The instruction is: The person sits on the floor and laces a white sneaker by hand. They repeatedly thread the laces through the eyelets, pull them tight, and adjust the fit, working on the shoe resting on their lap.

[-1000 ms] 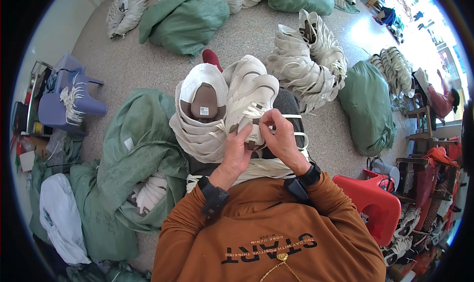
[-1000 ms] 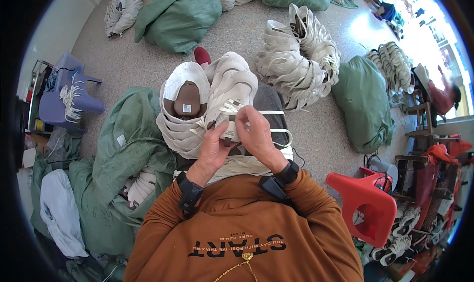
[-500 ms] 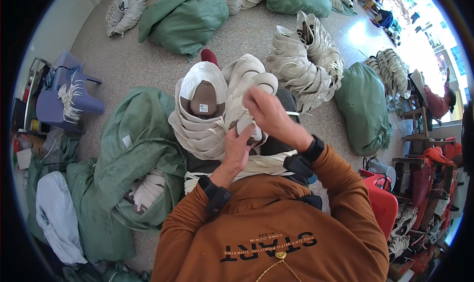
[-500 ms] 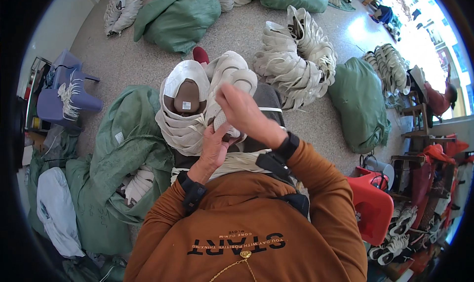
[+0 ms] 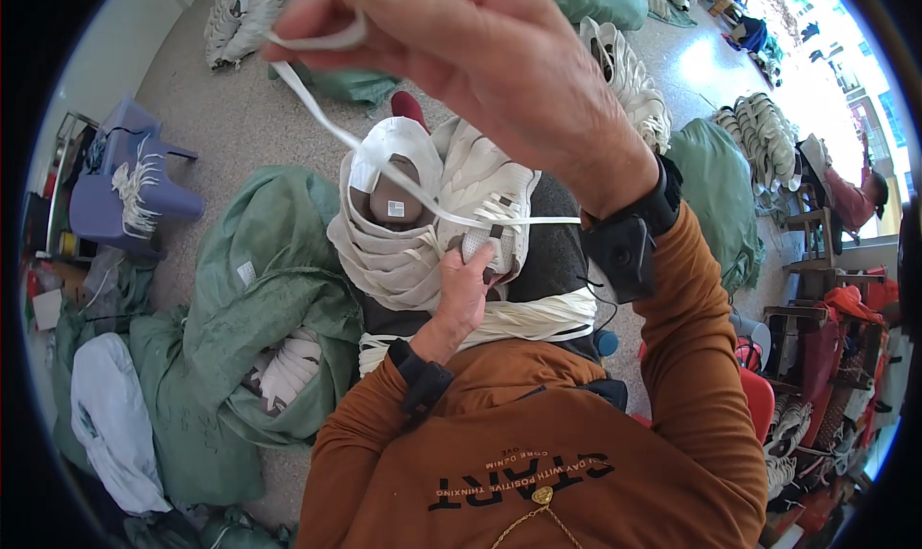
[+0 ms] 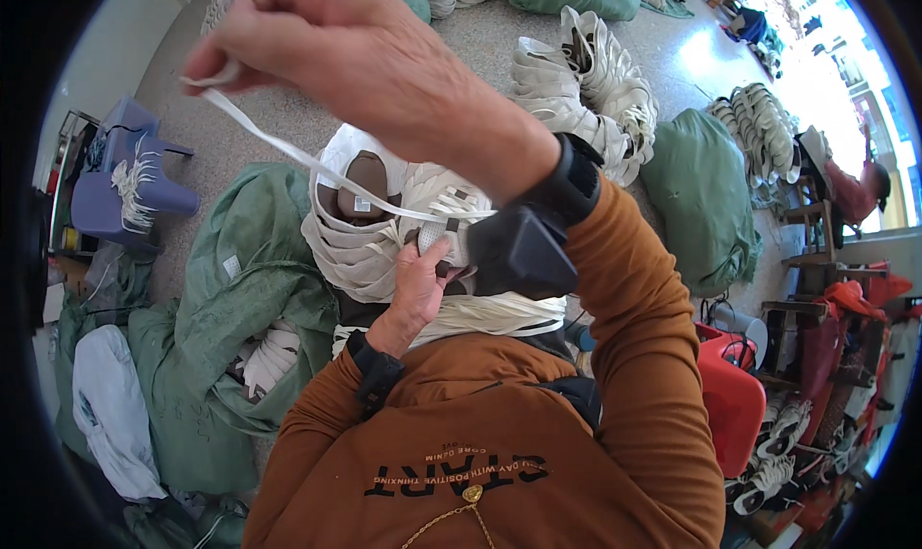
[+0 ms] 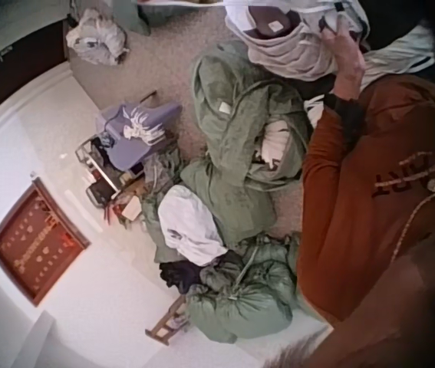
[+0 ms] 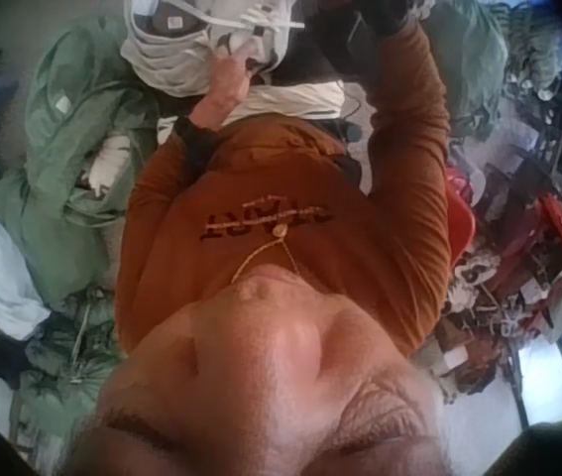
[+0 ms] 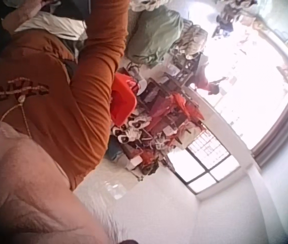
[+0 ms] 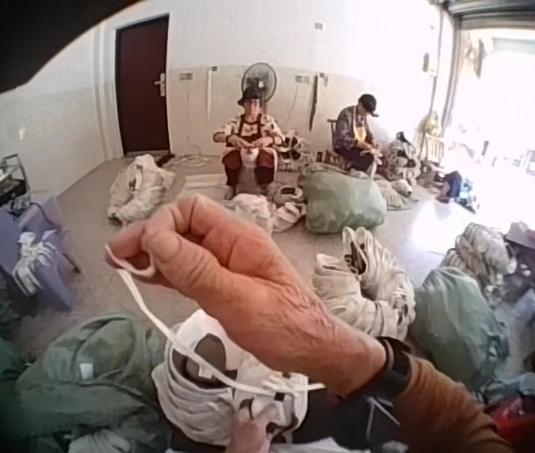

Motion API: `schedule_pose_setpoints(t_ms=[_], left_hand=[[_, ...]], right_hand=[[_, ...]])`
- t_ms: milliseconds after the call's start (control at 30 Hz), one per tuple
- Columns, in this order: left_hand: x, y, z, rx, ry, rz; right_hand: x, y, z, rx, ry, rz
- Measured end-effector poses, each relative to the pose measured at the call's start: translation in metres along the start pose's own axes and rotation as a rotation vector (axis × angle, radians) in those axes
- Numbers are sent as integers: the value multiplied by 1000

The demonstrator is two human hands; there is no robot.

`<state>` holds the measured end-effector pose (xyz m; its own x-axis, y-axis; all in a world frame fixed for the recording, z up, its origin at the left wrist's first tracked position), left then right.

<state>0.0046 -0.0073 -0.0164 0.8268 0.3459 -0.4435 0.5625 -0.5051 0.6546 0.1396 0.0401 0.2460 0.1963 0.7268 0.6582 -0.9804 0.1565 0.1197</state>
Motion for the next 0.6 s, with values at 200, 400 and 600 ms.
schedule_pose_setpoints(t_ms=[200,400,600], left_hand=[[1,5,-7,-79,-42,-66],[3,14,-11,-83,-87,-140],[4,11,-12,-27,-88,-133]], right_hand=[[-147,-61,-31,-1326,481,468],[-241,-66,-38,-1052,699,206],[-222,-53,-34,-632,999,-65]])
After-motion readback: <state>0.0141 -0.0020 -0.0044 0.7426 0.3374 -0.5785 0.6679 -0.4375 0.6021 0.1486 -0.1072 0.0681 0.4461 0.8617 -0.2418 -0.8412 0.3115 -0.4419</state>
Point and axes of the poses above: each hand's wrist, its own x-axis towards the middle knuckle, its own y-axis out of the palm, z = x × y, the point moved 1 cm from there along x, towards the middle knuckle, and after that the axes turned 1 degree about z, right-handed, at the moved point
